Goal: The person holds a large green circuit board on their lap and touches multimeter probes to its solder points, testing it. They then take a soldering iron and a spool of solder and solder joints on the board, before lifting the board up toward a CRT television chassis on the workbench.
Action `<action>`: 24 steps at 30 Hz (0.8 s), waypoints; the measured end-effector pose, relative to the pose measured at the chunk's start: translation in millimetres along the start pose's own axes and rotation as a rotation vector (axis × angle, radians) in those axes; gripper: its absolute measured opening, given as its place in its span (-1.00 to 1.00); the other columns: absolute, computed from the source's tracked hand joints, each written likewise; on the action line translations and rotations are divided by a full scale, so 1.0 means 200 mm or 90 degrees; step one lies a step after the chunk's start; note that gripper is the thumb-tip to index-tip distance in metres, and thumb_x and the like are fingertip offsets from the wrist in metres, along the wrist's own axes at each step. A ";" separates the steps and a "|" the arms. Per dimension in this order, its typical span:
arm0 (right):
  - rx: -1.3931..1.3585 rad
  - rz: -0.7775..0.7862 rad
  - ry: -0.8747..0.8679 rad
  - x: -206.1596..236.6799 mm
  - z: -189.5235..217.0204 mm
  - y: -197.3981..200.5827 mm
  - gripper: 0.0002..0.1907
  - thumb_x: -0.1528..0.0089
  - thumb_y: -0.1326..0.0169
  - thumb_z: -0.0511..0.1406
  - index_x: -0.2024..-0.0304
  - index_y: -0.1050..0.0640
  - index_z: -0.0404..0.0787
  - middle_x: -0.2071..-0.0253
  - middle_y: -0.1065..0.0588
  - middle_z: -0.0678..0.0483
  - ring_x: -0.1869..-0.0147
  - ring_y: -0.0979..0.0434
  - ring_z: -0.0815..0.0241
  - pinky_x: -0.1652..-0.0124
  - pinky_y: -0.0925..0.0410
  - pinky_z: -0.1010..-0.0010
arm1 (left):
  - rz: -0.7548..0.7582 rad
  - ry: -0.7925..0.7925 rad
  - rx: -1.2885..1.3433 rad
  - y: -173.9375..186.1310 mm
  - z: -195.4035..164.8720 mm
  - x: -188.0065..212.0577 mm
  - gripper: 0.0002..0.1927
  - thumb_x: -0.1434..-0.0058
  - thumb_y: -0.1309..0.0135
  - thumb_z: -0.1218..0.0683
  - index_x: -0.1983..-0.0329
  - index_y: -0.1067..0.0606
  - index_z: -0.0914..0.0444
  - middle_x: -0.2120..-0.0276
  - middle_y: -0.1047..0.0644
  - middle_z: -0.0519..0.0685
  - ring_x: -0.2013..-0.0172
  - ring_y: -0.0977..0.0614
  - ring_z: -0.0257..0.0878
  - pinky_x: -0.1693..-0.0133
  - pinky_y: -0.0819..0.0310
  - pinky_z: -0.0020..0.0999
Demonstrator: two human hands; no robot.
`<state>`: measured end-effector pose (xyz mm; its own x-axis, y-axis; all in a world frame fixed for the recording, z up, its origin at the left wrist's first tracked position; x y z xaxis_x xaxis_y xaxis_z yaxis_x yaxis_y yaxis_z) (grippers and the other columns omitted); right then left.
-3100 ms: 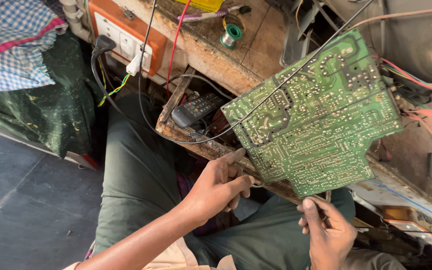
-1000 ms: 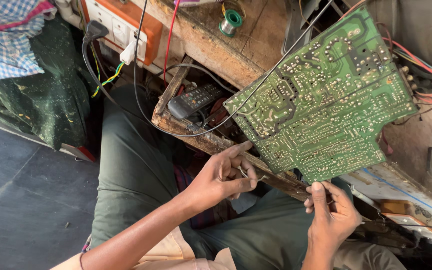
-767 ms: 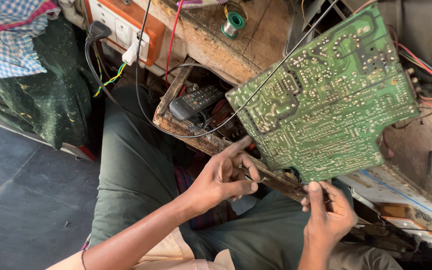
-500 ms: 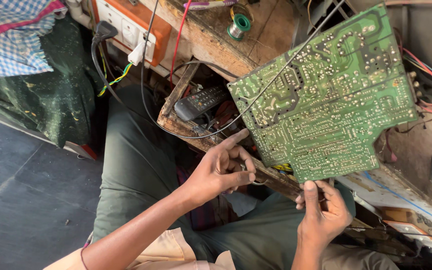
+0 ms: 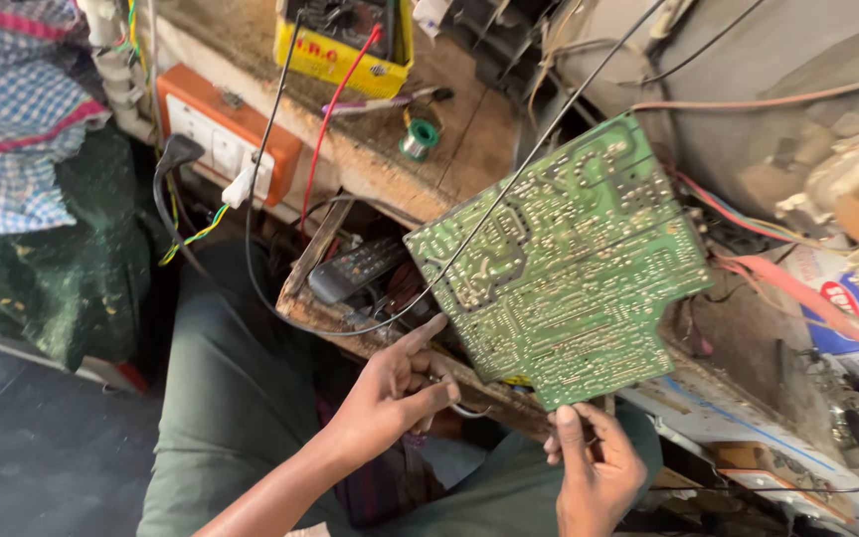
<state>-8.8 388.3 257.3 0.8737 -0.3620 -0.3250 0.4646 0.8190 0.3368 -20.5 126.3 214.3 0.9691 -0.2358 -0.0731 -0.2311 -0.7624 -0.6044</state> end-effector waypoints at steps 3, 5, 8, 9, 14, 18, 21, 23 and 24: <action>-0.015 0.027 0.031 0.00 0.01 -0.02 -0.77 -0.23 -0.21 -0.38 0.12 -0.60 -0.45 0.36 -0.61 -0.07 0.48 -0.51 0.29 0.51 -0.35 0.52 | 0.001 -0.027 0.009 0.00 0.00 -0.01 -0.11 -0.24 -0.11 0.26 -0.57 0.05 0.36 0.30 -0.54 -0.03 0.50 -0.46 -0.42 0.48 -0.38 -0.50; -0.010 0.030 0.029 -0.01 0.01 -0.01 -0.77 -0.24 -0.21 -0.38 0.12 -0.61 -0.45 0.36 -0.62 -0.07 0.47 -0.51 0.29 0.50 -0.35 0.52 | -0.008 -0.024 0.009 0.01 0.02 -0.01 -0.12 -0.23 -0.10 0.27 -0.56 0.04 0.36 0.30 -0.55 -0.03 0.50 -0.47 -0.42 0.48 -0.40 -0.49; -0.015 0.036 0.019 -0.01 0.01 -0.01 -0.77 -0.24 -0.20 -0.37 0.12 -0.61 -0.45 0.36 -0.61 -0.07 0.46 -0.51 0.30 0.50 -0.35 0.51 | -0.005 -0.029 0.011 0.01 0.03 -0.01 -0.14 -0.25 -0.09 0.26 -0.56 0.03 0.37 0.30 -0.55 -0.03 0.50 -0.47 -0.42 0.47 -0.39 -0.50; -0.018 0.040 0.014 -0.01 0.01 -0.02 -0.77 -0.24 -0.20 -0.37 0.12 -0.61 -0.45 0.36 -0.61 -0.07 0.46 -0.50 0.30 0.50 -0.35 0.51 | -0.003 -0.033 0.008 0.01 0.02 -0.01 -0.14 -0.25 -0.09 0.26 -0.56 0.03 0.37 0.31 -0.54 -0.03 0.50 -0.46 -0.42 0.47 -0.39 -0.50; -0.020 0.049 0.045 0.02 0.03 -0.01 -0.78 -0.29 -0.20 -0.35 0.09 -0.61 -0.43 0.35 -0.59 -0.04 0.44 -0.48 0.32 0.46 -0.35 0.53 | -0.007 -0.020 0.006 0.00 0.02 0.01 -0.15 -0.27 -0.08 0.24 -0.56 0.03 0.35 0.30 -0.54 -0.05 0.52 -0.44 -0.43 0.48 -0.37 -0.50; -0.015 0.063 0.062 0.04 0.03 0.02 -0.78 -0.30 -0.20 -0.34 0.08 -0.62 -0.40 0.32 -0.59 -0.02 0.43 -0.48 0.33 0.45 -0.35 0.55 | -0.008 -0.024 -0.016 -0.01 0.00 0.03 -0.16 -0.28 -0.06 0.24 -0.57 0.03 0.34 0.31 -0.53 -0.07 0.50 -0.45 -0.43 0.46 -0.39 -0.51; 0.009 0.054 0.068 0.05 0.01 0.05 -0.77 -0.31 -0.20 -0.35 0.05 -0.61 -0.40 0.33 -0.60 -0.03 0.45 -0.48 0.32 0.45 -0.36 0.54 | -0.008 -0.030 -0.034 -0.02 -0.01 0.03 -0.15 -0.27 -0.06 0.24 -0.58 0.02 0.34 0.32 -0.53 -0.08 0.50 -0.45 -0.43 0.46 -0.38 -0.51; 0.025 0.071 0.075 0.07 -0.01 0.06 -0.77 -0.31 -0.19 -0.35 0.05 -0.61 -0.41 0.33 -0.60 -0.03 0.45 -0.49 0.33 0.45 -0.37 0.55 | -0.014 -0.019 -0.048 -0.02 -0.01 0.03 -0.15 -0.26 -0.07 0.23 -0.57 0.01 0.34 0.34 -0.52 -0.09 0.51 -0.45 -0.42 0.48 -0.37 -0.50; 0.031 0.080 0.079 0.07 -0.03 0.06 -0.77 -0.31 -0.18 -0.35 0.05 -0.61 -0.41 0.33 -0.60 -0.03 0.45 -0.49 0.33 0.45 -0.37 0.56 | -0.013 -0.023 -0.046 -0.02 -0.02 0.03 -0.15 -0.26 -0.07 0.23 -0.58 0.01 0.34 0.34 -0.52 -0.09 0.51 -0.45 -0.43 0.46 -0.38 -0.50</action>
<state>8.7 396.1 251.6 0.9021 -0.1989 -0.3829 0.3627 0.8303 0.4233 -14.1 125.8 218.9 0.9760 -0.1984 -0.0900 -0.2149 -0.8086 -0.5476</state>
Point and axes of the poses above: each hand's wrist, its own x-axis away from the middle knuckle, its own y-axis out of the back of the hand, z = x × y, the point moved 7 cm from there along -x, towards the middle knuckle
